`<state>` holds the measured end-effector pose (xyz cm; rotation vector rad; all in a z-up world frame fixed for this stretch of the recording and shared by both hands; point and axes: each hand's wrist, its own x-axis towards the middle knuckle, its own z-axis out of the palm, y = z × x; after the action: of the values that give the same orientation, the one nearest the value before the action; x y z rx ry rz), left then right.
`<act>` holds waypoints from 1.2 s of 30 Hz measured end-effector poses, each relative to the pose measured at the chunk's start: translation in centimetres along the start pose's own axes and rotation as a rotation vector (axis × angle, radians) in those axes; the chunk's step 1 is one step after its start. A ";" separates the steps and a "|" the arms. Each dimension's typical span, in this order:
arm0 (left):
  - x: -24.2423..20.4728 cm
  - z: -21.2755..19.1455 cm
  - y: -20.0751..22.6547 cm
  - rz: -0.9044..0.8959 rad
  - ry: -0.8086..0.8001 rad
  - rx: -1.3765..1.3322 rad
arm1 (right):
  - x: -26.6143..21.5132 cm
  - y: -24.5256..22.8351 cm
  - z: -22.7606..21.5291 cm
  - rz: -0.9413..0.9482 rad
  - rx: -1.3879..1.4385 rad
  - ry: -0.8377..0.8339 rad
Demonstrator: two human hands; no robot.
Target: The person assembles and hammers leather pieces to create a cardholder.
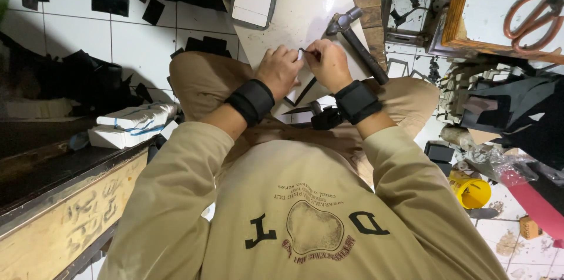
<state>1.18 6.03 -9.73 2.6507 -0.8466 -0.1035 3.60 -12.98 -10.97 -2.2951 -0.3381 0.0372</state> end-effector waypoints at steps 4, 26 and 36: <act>0.2 -0.1 -0.3 0.032 0.014 0.022 | -0.8 -0.6 -0.6 -0.127 -0.086 0.057; 0.8 -0.1 0.4 0.037 0.028 0.167 | -3.3 -0.4 -3.2 -0.354 -0.184 -0.104; 0.6 0.3 0.4 0.044 0.009 0.157 | -4.3 -0.8 -3.7 -0.388 -0.328 -0.135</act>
<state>1.36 5.31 -9.87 2.7732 -0.9455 -0.0146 -0.21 -16.25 -8.19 -2.5115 -0.9123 -0.0645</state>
